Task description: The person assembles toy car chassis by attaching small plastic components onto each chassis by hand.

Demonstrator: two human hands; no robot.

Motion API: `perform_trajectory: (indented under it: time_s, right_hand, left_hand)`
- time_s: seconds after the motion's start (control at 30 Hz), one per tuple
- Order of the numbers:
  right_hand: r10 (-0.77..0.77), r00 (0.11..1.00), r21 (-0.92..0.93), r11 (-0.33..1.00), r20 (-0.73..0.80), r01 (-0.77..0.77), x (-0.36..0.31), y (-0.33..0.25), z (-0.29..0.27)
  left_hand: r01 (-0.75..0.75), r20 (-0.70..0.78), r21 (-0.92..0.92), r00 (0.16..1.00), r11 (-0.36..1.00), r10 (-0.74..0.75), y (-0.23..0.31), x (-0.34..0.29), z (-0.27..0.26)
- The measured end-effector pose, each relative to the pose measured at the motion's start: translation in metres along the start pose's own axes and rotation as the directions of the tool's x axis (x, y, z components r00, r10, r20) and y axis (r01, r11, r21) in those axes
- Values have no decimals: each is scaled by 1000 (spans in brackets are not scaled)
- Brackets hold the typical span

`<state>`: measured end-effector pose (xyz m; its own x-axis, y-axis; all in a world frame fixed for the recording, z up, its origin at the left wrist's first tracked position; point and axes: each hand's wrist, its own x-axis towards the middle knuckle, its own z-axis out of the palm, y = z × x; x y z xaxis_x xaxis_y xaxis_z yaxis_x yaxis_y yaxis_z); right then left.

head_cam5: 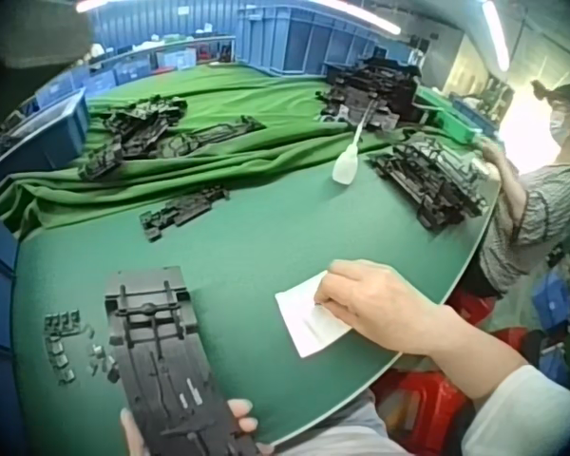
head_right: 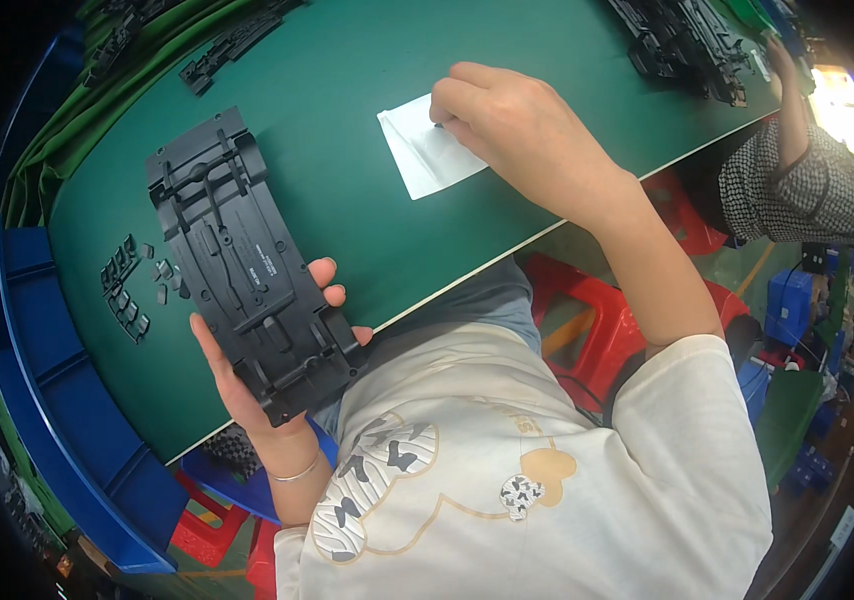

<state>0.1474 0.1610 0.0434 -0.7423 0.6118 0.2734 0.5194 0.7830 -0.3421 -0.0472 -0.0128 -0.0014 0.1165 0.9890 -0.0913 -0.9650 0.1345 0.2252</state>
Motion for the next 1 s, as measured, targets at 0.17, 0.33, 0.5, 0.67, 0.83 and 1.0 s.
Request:
perform_trajectory:
  time_s: [0.17, 0.33, 0.5, 0.67, 0.83, 1.0]
  right_hand:
    - [-18, 999, -31, 999, 32, 19, 1, -2, -3]
    - [-30, 999, -43, 999, 34, 31, 1, -2, -4]
    - [-28, 1000, -42, 999, -6, 28, 1, 0, -8]
    - [335, 941, 697, 685, -40, -214, -8, -21, -11]
    - [261, 964, 920, 361, 57, -152, -21, -81, 9]
    - [-100, 960, 514, 828, -260, 225, -30, -97, 37]
  left_hand:
    - [-5, 22, 10, 1000, 1000, 4, 1, -1, -1]
    - [-9, 22, -13, 1000, 1000, 9, -1, 0, 0]
    - [-15, 20, 15, 1000, 1000, 15, 0, 0, 0]
    - [-61, -60, 3, 996, 998, 62, -2, -1, 4]
    - [-147, -115, 63, 981, 987, 153, -5, 2, 10]
    - [-266, -67, 266, 954, 927, 293, -9, 0, 10]
